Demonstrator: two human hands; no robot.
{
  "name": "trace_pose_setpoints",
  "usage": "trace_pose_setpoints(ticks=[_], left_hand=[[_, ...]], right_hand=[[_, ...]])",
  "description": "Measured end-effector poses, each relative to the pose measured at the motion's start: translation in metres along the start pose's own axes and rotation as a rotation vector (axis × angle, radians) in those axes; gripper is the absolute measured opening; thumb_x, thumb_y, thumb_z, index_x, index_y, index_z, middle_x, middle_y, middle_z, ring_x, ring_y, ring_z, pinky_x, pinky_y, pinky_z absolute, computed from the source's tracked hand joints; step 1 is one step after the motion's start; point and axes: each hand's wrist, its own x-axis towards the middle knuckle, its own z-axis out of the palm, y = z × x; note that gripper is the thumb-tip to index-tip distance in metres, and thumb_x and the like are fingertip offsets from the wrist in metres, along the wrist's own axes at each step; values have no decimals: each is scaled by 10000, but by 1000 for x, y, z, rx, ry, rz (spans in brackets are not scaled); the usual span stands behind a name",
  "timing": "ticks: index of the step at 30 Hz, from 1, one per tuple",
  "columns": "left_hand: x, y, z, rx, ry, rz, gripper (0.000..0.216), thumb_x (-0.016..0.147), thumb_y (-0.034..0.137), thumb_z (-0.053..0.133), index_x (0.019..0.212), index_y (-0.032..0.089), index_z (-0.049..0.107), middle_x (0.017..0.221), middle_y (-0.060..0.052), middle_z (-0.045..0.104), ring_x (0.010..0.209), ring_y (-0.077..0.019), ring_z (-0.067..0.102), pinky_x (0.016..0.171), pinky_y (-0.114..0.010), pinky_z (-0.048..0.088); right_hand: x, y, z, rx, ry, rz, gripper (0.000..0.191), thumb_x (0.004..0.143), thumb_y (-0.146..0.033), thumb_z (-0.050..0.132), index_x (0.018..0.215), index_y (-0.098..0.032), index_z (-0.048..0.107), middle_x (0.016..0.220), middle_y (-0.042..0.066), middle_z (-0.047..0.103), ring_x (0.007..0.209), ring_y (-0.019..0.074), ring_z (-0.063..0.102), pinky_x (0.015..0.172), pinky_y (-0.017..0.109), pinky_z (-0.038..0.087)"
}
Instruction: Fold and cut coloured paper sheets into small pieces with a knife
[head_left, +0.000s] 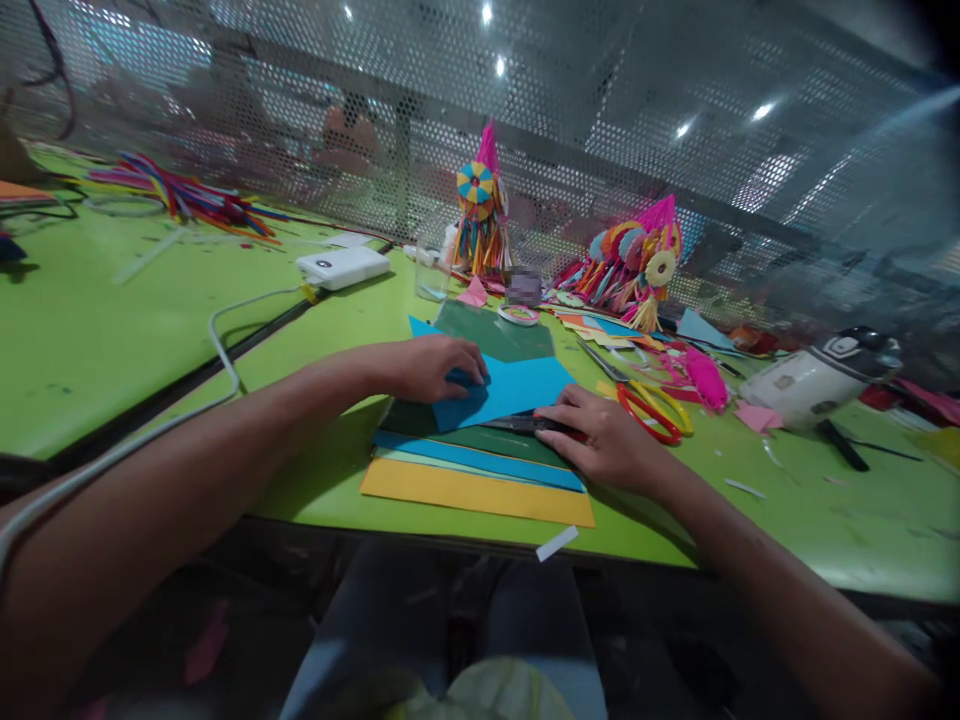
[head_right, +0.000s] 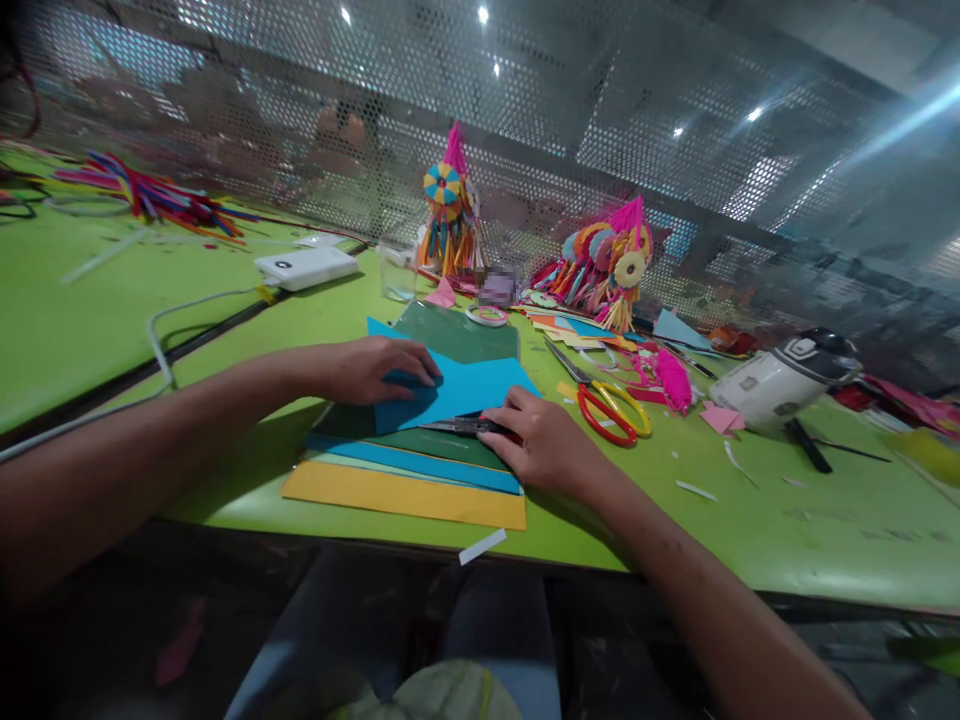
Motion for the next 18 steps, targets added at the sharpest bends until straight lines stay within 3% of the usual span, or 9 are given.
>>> trace_pose_setpoints(ticks=[18], left_hand=[[1, -3, 3, 19, 7, 8, 220, 835, 173, 650, 1040, 179, 732, 1204, -89, 685, 1070, -195, 649, 959, -302, 491]], right_hand=[[22, -21, 0, -66, -75, -30, 287, 981, -360, 521, 1114, -192, 713, 933, 84, 598, 805, 188, 574, 723, 313, 425]])
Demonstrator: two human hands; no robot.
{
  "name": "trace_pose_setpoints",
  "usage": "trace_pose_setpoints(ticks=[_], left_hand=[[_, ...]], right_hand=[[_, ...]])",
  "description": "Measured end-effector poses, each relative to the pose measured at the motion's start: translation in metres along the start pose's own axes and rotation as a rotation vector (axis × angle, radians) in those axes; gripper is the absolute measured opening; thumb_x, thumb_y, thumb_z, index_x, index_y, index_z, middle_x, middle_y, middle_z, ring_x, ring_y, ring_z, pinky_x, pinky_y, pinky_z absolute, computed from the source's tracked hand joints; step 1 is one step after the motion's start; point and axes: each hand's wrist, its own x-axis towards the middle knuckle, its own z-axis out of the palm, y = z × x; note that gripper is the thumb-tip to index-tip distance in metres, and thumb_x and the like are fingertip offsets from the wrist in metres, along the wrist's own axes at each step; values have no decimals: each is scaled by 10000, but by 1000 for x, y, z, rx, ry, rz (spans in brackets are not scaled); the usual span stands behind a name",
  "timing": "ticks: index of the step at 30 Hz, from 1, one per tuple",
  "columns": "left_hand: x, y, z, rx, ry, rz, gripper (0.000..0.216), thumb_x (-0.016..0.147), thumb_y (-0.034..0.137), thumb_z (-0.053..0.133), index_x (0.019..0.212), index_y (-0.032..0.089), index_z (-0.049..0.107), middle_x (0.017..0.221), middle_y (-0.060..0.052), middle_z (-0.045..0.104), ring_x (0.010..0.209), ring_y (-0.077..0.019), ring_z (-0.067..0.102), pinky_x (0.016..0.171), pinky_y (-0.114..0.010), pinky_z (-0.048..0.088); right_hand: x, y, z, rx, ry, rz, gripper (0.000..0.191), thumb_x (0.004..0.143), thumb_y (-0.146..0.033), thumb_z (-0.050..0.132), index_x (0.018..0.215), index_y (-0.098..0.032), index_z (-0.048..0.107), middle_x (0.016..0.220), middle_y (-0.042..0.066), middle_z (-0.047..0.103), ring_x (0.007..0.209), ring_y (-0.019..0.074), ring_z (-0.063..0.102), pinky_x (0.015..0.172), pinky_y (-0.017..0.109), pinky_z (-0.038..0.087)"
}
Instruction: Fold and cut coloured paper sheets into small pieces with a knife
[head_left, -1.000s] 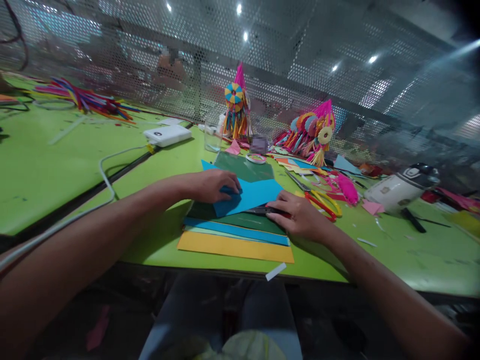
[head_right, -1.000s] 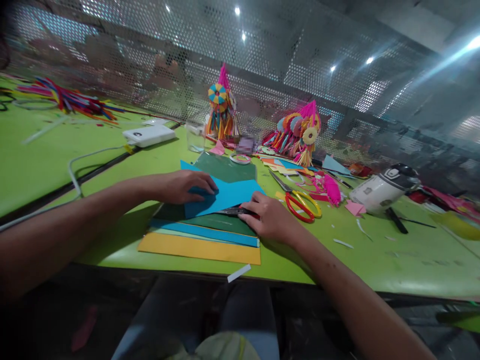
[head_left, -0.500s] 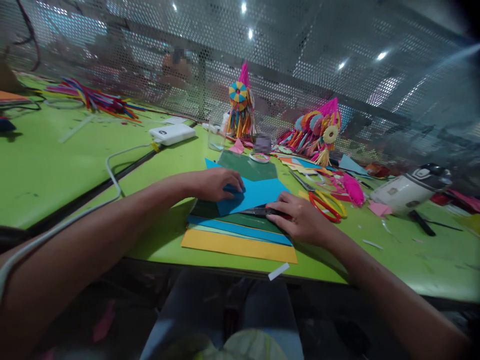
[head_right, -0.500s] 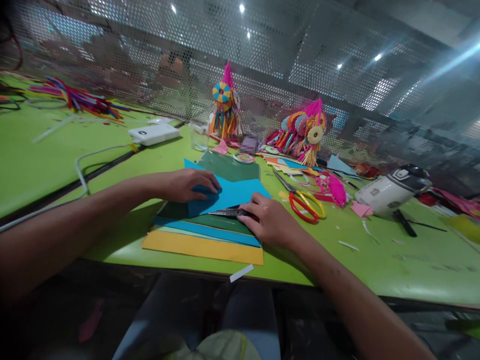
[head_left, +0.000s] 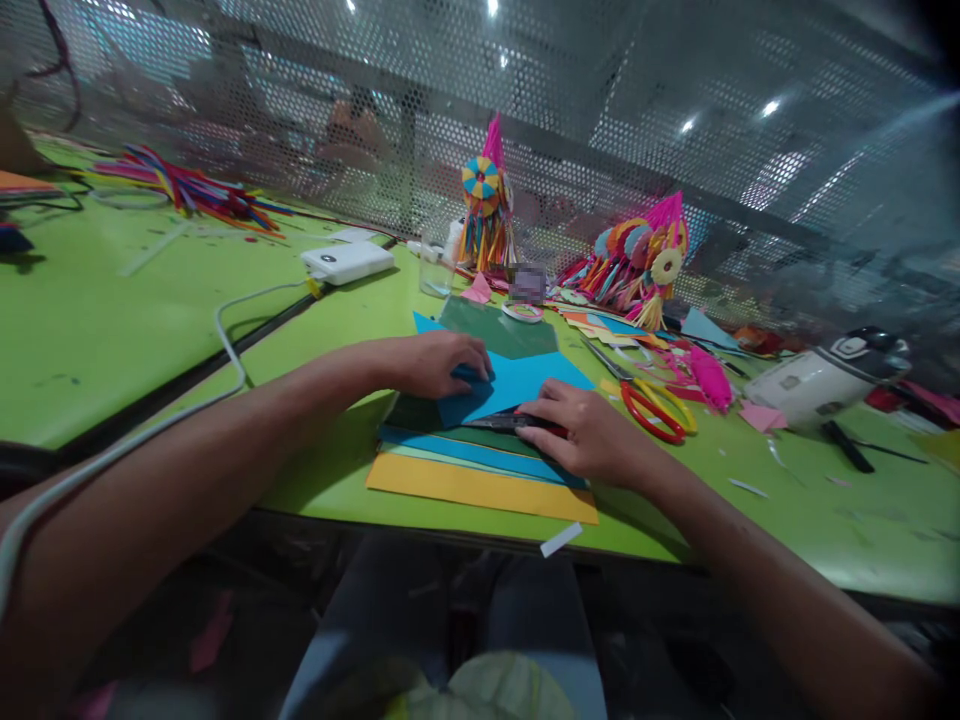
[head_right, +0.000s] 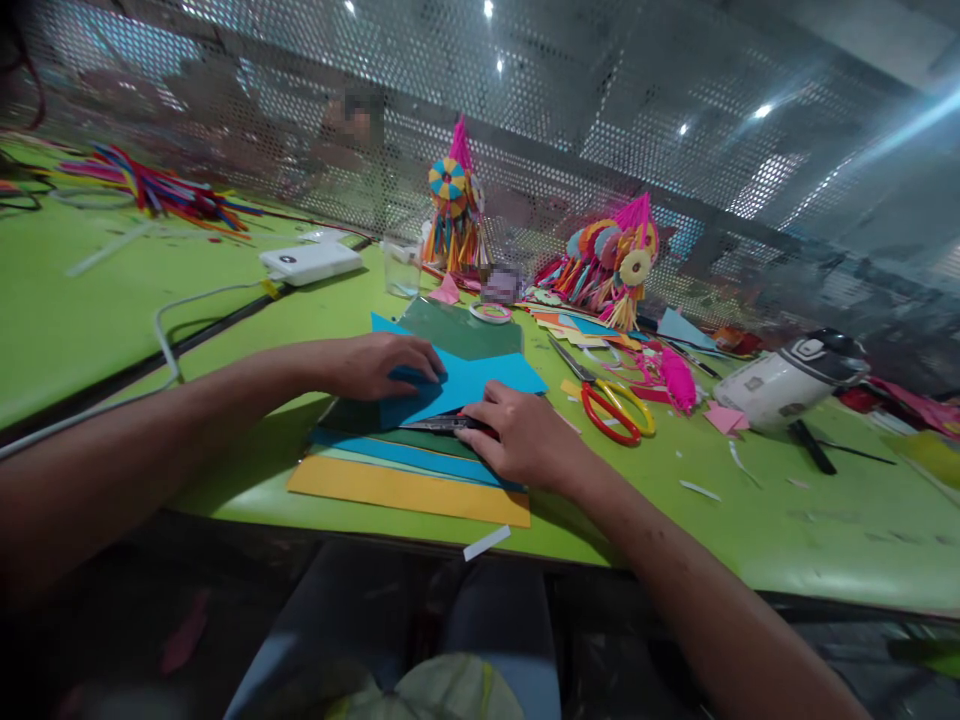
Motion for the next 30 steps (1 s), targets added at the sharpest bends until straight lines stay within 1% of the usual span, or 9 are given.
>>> trace_pose_setpoints(ticks=[7, 14, 18, 20, 22, 24, 26, 28, 30], left_hand=[[0, 0, -1, -9, 10, 8, 217, 836, 185, 644, 1035, 194, 731, 1192, -74, 692, 1052, -188, 650, 951, -301, 490], [0, 0, -1, -21, 0, 12, 216, 845, 197, 638, 1040, 170, 728, 1198, -93, 684, 1064, -197, 648, 960, -301, 488], [-1, 1, -2, -25, -14, -6, 232, 838, 182, 640, 1055, 174, 723, 1214, -89, 676, 1074, -196, 644, 966, -301, 482], [-2, 1, -2, -25, -8, -13, 236, 836, 174, 635, 1055, 183, 721, 1219, -87, 673, 1071, -197, 642, 966, -306, 480], [-3, 2, -2, -31, 2, -15, 236, 842, 181, 628, 1060, 185, 718, 1222, -94, 670, 1064, -202, 642, 961, -320, 483], [-4, 3, 0, -37, 12, -8, 231, 850, 201, 626, 1062, 178, 715, 1210, -104, 670, 1059, -208, 641, 950, -328, 488], [-3, 3, 2, -34, 31, -2, 211, 859, 225, 624, 1040, 169, 717, 1173, -108, 678, 1047, -210, 643, 938, -323, 491], [-3, 2, 4, -28, 63, 2, 187, 870, 246, 619, 1006, 166, 718, 1124, -104, 686, 1030, -208, 648, 929, -311, 492], [-3, 1, 6, -25, 90, 7, 179, 872, 262, 620, 991, 168, 715, 1094, -98, 688, 1018, -207, 649, 921, -305, 495]], right_hand=[[4, -5, 1, 18, 2, -9, 287, 980, -352, 520, 1101, -177, 714, 918, 85, 594, 805, 189, 569, 736, 318, 428], [2, -23, -3, 78, -27, -39, 271, 966, -330, 547, 1090, -166, 723, 908, 85, 610, 788, 184, 582, 713, 311, 436], [-14, -17, -14, 169, 48, -74, 259, 960, -330, 561, 1121, -193, 710, 932, 86, 640, 801, 181, 601, 722, 306, 466], [-19, 1, -21, 186, 157, -48, 246, 950, -332, 577, 1119, -211, 709, 939, 80, 662, 818, 185, 616, 735, 310, 481], [-20, 29, -28, 160, 298, 17, 249, 934, -349, 595, 1109, -217, 714, 925, 69, 689, 831, 195, 630, 754, 327, 493], [-18, 64, -33, 105, 420, 130, 279, 921, -378, 594, 1093, -202, 726, 960, 76, 714, 859, 213, 645, 778, 347, 502], [-16, 101, -35, 30, 514, 309, 314, 904, -402, 586, 1050, -176, 748, 956, 89, 731, 830, 226, 658, 755, 349, 507], [-17, 132, -33, -58, 489, 522, 357, 907, -403, 552, 1061, -153, 756, 952, 106, 747, 827, 247, 672, 741, 350, 503], [-21, 155, -28, -143, 384, 726, 399, 934, -390, 491, 1140, -152, 736, 1006, 115, 754, 891, 260, 685, 767, 338, 498]])
